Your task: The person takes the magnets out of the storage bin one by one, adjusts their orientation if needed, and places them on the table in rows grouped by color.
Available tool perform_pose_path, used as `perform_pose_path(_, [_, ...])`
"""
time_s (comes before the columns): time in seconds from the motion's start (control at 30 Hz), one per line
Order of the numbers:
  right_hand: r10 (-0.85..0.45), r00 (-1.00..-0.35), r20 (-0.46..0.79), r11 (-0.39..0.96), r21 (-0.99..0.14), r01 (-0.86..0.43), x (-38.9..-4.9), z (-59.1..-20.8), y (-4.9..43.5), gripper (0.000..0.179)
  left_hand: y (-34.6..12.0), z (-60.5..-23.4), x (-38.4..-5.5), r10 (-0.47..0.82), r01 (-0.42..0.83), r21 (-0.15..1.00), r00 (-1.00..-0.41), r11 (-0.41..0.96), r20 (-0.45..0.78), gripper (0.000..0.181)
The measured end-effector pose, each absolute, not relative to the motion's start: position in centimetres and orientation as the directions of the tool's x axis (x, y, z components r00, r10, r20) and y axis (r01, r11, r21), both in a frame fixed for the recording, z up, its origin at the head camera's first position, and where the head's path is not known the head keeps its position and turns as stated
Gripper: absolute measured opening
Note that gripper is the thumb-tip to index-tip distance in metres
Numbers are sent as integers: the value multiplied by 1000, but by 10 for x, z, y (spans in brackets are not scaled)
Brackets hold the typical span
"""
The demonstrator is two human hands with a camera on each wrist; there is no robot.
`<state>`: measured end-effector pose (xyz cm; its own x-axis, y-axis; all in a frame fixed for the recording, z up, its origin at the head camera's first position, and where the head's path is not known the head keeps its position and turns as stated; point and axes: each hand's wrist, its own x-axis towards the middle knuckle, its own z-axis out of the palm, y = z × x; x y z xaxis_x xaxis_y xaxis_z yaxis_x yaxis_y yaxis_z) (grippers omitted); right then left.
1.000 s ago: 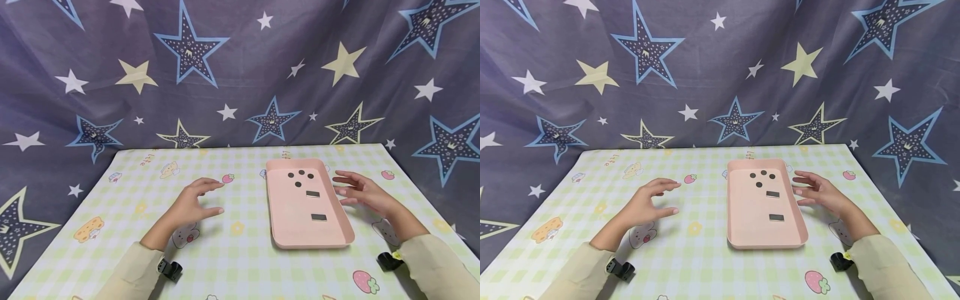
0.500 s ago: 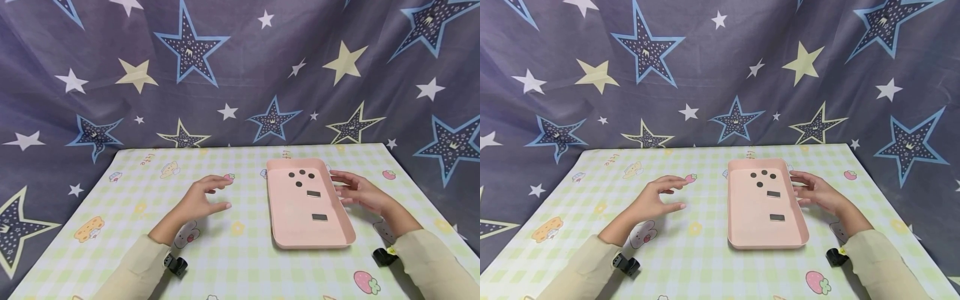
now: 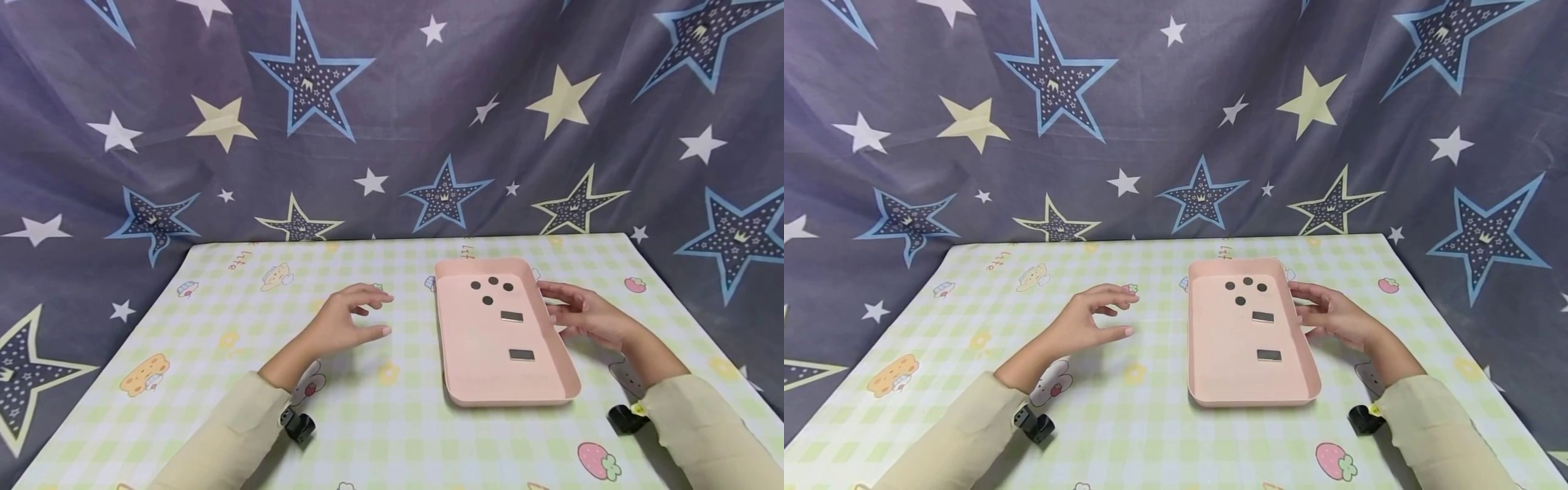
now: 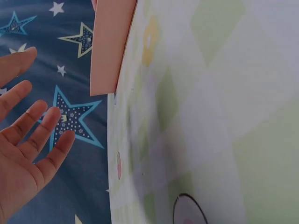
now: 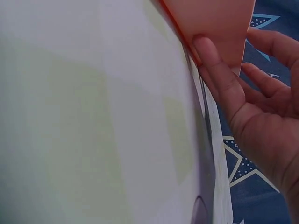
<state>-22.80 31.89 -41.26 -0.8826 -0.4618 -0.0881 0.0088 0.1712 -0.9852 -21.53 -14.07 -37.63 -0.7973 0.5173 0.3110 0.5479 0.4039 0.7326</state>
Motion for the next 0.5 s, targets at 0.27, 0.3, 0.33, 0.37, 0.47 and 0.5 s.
perform_pose_path(0.27, [-463,-880,-105,180,-983,22,-227,-412,317,70,-131,-376,-220,550,576,716,-772,394,318,44])
perform_pose_path(0.3, [-464,-880,-104,179,-984,22,-227,-412,316,70,-129,-376,-221,553,582,710,-769,396,321,45])
perform_pose_path(0.33, [-464,-880,-103,179,-984,21,-227,-412,316,70,-128,-375,-221,555,586,705,-766,398,324,45])
perform_pose_path(0.37, [-468,-878,-101,182,-983,16,-227,-411,316,71,-127,-375,-222,557,589,701,-765,401,323,46])
perform_pose_path(0.47, [-464,-880,-100,183,-983,15,-226,-411,317,71,-122,-373,-224,570,592,698,-759,403,315,47])
perform_pose_path(0.5, [-462,-881,-101,182,-983,17,-226,-411,317,71,-121,-372,-224,574,593,698,-757,401,312,48])
